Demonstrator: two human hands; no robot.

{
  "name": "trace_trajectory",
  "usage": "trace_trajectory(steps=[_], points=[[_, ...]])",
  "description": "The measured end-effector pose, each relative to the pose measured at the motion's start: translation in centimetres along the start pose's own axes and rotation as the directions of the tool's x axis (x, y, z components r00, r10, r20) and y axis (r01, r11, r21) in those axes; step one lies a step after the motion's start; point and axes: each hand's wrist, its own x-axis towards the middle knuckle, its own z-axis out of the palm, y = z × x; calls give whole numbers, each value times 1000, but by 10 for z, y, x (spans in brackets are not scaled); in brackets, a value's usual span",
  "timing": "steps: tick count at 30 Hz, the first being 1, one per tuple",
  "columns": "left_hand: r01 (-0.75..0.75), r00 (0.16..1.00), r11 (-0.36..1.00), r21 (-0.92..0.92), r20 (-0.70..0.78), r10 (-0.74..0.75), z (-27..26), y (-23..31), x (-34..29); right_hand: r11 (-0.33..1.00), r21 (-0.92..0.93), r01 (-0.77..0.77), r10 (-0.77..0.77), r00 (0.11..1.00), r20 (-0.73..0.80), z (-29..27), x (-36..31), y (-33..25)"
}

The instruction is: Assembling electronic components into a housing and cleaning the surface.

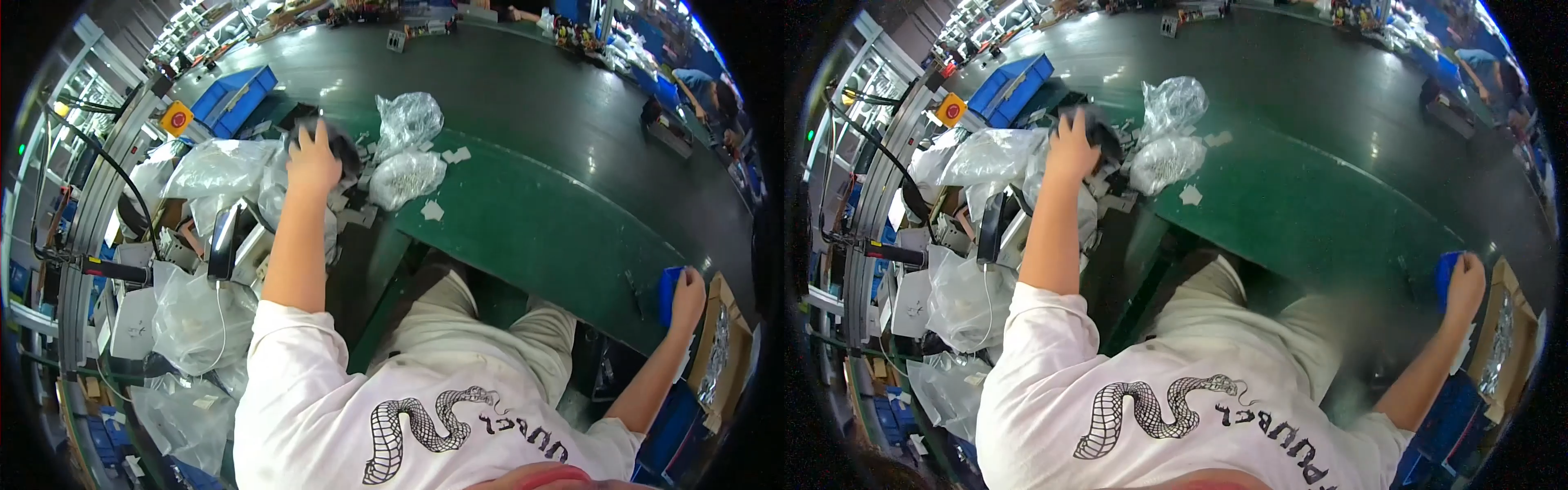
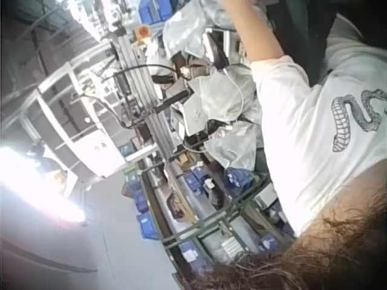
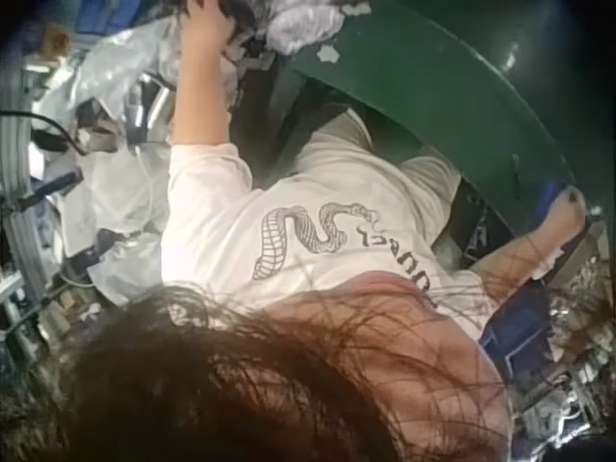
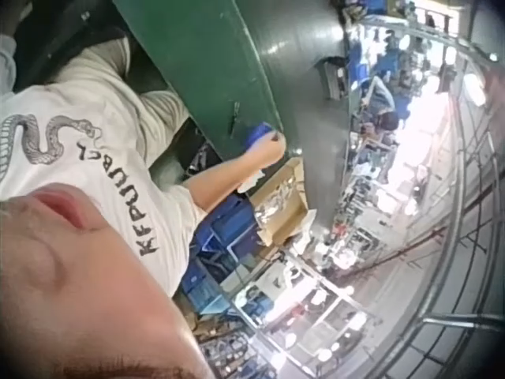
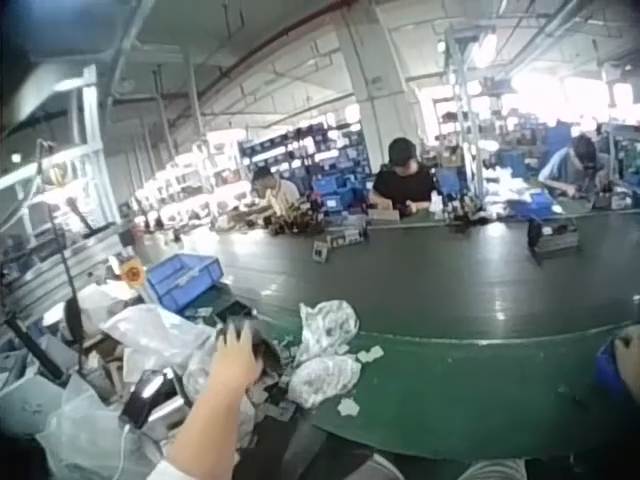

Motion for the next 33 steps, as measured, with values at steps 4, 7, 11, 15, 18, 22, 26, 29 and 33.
trace_trajectory(steps=[4, 7, 11, 15, 18, 22, 26, 29, 33], points=[[-317, 946, 931, -183, -130, 296, 10, 36, -38, 964, -265, 35, 19, 979, 202, 36, 39, 74], [-543, 837, 756, -366, -155, 525, 21, 78, -79, 993, -102, 57, -10, 911, 412, 59, 48, 84], [-561, 782, 673, -482, -44, 621, 40, 110, -107, 1000, 24, -20, 9, 913, 407, 62, 51, 90], [-585, 763, 638, -501, -73, 642, 66, 101, -118, 1000, -20, -15, 23, 896, 443, 59, 46, 67], [-556, 781, 629, -543, -84, 618, 70, 101, -112, 997, -67, -24, 50, 908, 416, 67, 57, 95], [-552, 800, 619, -559, -146, 582, 78, 102, -108, 994, -96, 45, -23, 976, 217, 80, 66, 120], [-563, 793, 583, -585, -185, 580, 74, 104, -105, 997, -74, -10, 21, 990, 143, 67, 66, 110], [-572, 786, 547, -611, -218, 578, 82, 109, -107, 985, -171, -5, 21, 995, 93, 58, 66, 115], [-564, 787, 553, -613, -196, 585, 80, 105, -110, 996, -87, 24, -17, 997, 75, 45, 59, 57]])
